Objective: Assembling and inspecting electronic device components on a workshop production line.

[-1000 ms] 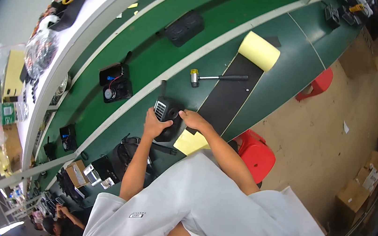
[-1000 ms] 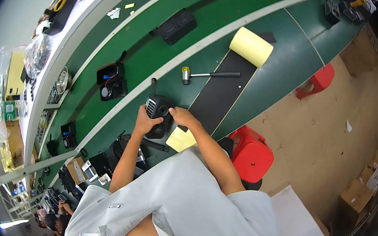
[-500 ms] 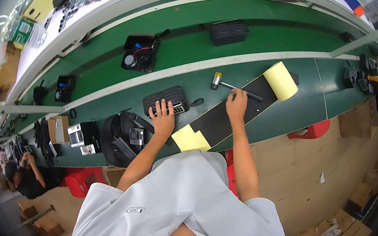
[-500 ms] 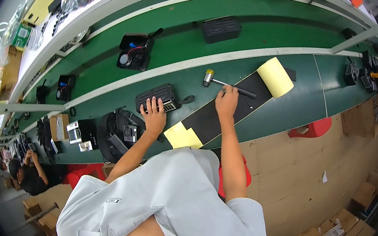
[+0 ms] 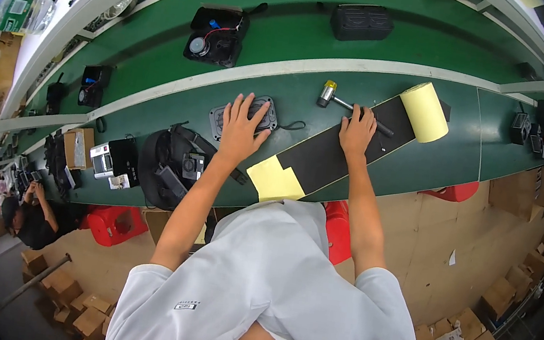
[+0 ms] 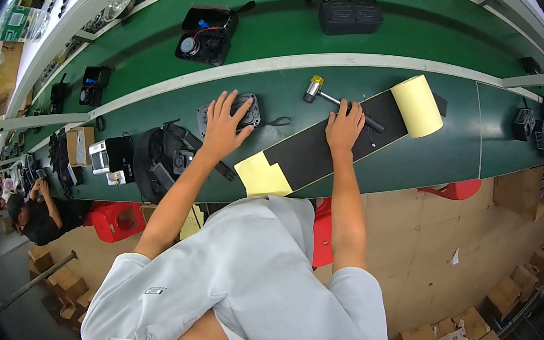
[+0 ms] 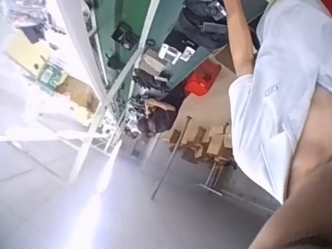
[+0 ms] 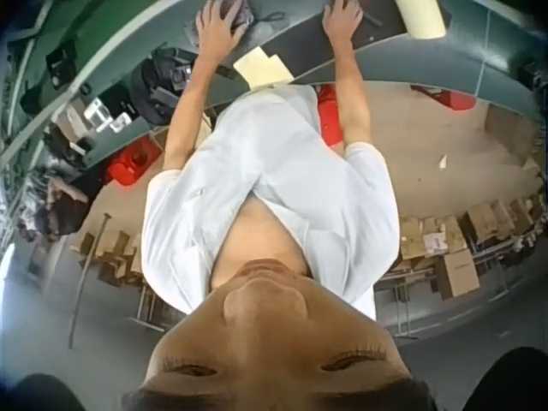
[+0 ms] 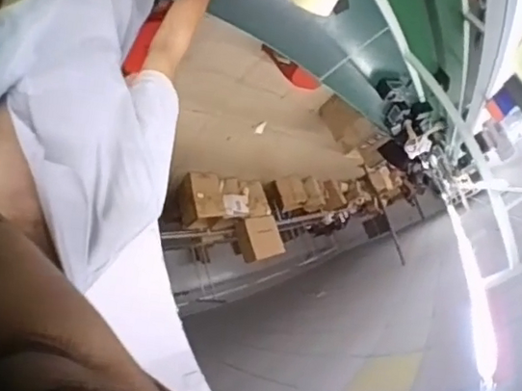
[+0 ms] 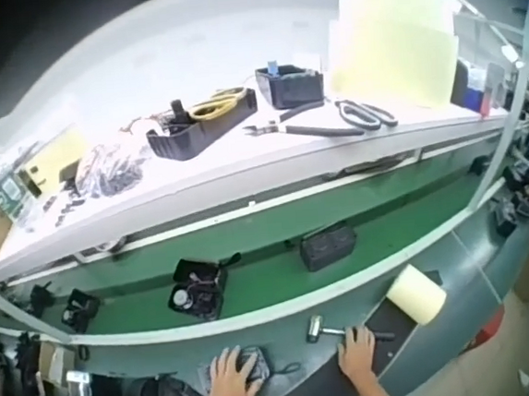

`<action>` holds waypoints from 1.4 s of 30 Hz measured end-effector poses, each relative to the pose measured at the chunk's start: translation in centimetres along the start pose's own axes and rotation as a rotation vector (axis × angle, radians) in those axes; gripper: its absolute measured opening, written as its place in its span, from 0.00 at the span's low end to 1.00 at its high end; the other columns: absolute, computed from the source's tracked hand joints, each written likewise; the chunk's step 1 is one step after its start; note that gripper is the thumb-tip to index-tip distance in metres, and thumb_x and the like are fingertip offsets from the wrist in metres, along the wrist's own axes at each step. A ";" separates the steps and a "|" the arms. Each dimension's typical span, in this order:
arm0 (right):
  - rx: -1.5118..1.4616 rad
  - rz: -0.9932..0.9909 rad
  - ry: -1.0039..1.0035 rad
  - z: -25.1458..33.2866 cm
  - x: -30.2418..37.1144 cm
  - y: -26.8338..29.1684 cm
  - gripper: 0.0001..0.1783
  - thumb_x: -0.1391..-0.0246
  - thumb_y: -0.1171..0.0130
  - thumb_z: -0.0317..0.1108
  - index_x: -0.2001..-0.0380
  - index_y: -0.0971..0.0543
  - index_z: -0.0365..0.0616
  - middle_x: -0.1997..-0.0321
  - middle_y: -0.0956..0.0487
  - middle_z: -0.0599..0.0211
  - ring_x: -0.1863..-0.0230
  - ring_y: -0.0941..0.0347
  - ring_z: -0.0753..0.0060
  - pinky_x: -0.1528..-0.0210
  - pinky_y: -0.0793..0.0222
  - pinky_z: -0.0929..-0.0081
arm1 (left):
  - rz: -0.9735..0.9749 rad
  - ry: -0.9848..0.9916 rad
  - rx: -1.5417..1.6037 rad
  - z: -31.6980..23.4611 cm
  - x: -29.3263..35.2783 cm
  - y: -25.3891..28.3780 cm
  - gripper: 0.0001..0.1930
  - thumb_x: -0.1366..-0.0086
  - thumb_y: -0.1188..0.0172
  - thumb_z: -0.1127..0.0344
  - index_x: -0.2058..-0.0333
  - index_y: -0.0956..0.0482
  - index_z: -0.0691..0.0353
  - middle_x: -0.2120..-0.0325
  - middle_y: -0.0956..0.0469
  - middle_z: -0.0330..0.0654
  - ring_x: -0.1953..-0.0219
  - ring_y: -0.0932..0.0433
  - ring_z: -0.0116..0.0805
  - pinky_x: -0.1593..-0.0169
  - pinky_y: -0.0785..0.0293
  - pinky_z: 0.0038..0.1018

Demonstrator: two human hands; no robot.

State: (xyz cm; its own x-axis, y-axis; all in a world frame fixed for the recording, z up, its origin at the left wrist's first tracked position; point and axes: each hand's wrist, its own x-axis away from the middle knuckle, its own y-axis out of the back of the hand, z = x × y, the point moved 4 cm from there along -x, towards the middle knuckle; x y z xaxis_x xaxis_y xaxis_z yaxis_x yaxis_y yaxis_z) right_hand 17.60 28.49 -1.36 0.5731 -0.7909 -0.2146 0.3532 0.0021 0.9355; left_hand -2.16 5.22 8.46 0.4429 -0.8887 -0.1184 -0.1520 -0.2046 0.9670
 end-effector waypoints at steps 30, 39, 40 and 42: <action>-0.846 0.627 -0.073 13.7 4.0 8.2 0.13 0.32 0.54 0.38 0.65 0.35 0.38 0.80 0.29 0.42 0.73 0.30 0.31 0.73 0.38 0.51 | 0.136 0.299 0.129 3.8 -0.4 -2.7 0.56 0.64 0.25 0.37 0.36 0.37 0.49 0.39 0.35 0.41 0.34 0.42 0.47 0.29 0.59 0.52; -0.623 0.611 -0.090 13.9 5.2 7.8 0.16 0.31 0.57 0.39 0.67 0.34 0.36 0.81 0.30 0.42 0.77 0.30 0.34 0.76 0.39 0.51 | 0.142 0.280 0.084 3.8 -0.3 -3.0 0.56 0.63 0.26 0.35 0.35 0.38 0.48 0.39 0.36 0.42 0.35 0.42 0.48 0.30 0.58 0.53; -0.672 0.549 -0.009 14.1 4.6 8.4 0.16 0.31 0.57 0.39 0.67 0.34 0.36 0.81 0.30 0.42 0.77 0.30 0.34 0.76 0.39 0.51 | 0.154 0.285 0.056 3.7 -0.2 -3.0 0.56 0.62 0.27 0.34 0.34 0.39 0.48 0.38 0.36 0.42 0.34 0.43 0.48 0.30 0.59 0.53; -0.750 0.564 -0.130 13.1 4.6 9.4 0.15 0.31 0.56 0.40 0.67 0.35 0.38 0.78 0.28 0.39 0.72 0.29 0.30 0.73 0.36 0.50 | 0.203 0.300 0.067 3.8 -0.2 -3.1 0.56 0.61 0.27 0.34 0.34 0.40 0.48 0.38 0.37 0.42 0.34 0.43 0.48 0.30 0.59 0.53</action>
State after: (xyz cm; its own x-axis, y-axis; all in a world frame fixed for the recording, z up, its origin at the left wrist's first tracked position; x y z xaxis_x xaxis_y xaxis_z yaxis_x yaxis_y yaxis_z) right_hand 13.91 16.83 10.13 0.7335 -0.6151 0.2891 0.4584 0.7617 0.4579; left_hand -5.08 4.49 4.62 0.6354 -0.7563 0.1556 -0.3165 -0.0713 0.9459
